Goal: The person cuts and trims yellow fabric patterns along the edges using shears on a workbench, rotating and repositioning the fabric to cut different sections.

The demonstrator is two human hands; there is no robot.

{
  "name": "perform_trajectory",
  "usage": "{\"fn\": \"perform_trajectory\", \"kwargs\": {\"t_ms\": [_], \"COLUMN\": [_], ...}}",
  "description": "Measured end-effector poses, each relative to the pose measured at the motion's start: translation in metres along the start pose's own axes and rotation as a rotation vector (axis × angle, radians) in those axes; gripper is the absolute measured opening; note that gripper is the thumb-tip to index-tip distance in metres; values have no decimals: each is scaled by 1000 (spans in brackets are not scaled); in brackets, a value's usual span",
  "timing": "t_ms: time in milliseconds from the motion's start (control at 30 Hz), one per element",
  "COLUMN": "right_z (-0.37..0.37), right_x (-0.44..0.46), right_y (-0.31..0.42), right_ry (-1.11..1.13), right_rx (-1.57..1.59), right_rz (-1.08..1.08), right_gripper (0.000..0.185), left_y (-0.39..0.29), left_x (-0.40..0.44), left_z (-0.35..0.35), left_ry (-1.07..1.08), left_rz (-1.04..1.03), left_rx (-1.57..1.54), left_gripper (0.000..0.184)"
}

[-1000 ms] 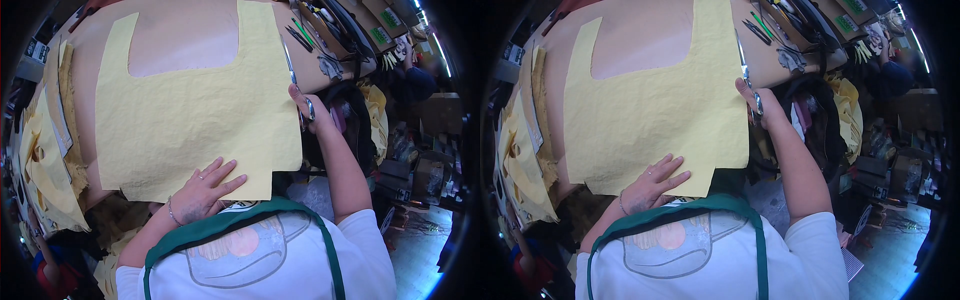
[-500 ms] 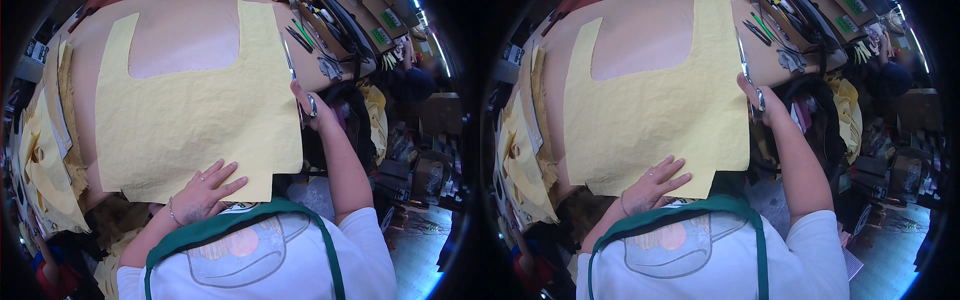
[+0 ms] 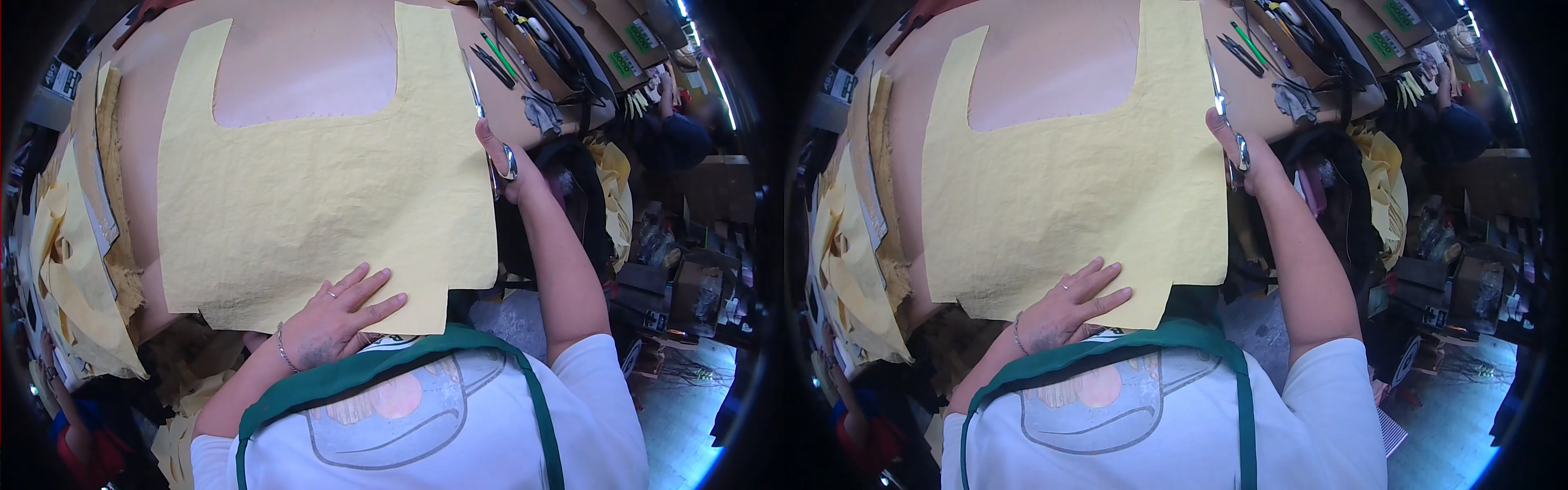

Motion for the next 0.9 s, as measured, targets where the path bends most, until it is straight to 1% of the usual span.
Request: {"fn": "perform_trajectory", "kwargs": {"t_ms": [67,100,167,300,433,533,633,733,900], "right_z": [1,5,6,3,0,1,1,3,-1], "right_x": [-2,4,6,3,-1,-4,-2,3,10], "right_y": [1,-4,-7,-5,-2,0,-3,2,16], "right_ry": [3,23,42,29,38,14,21,30,48], "right_rx": [18,58,94,82,64,12,19,29,110], "right_rz": [-41,-94,-142,-110,-70,-141,-42,-30,-167], "right_gripper": [80,90,103,98,86,78,68,68,68], "left_y": [0,0,0,1,1,0,1,1,0], "left_x": [0,0,0,0,0,0,0,-3,-5], "left_z": [-1,-1,0,-3,-1,-2,-1,1,3], "left_ry": [-2,1,7,-2,10,19,26,39,54], "left_rz": [-6,-7,-8,-18,-15,-5,-11,-17,-22], "left_rx": [-5,-6,-7,-17,-33,-49,-59,-76,-65], "left_gripper": [55,55,54,55,55,54,54,55,56]}}
Point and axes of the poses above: each hand's wrist, its own x-axis towards the middle knuckle, its own z-axis out of the back of the hand, y = z × x, the point moved 2 cm from there along x, towards the middle knuckle, and after that the axes turned 15 degrees about x, right-handed, at the moved point
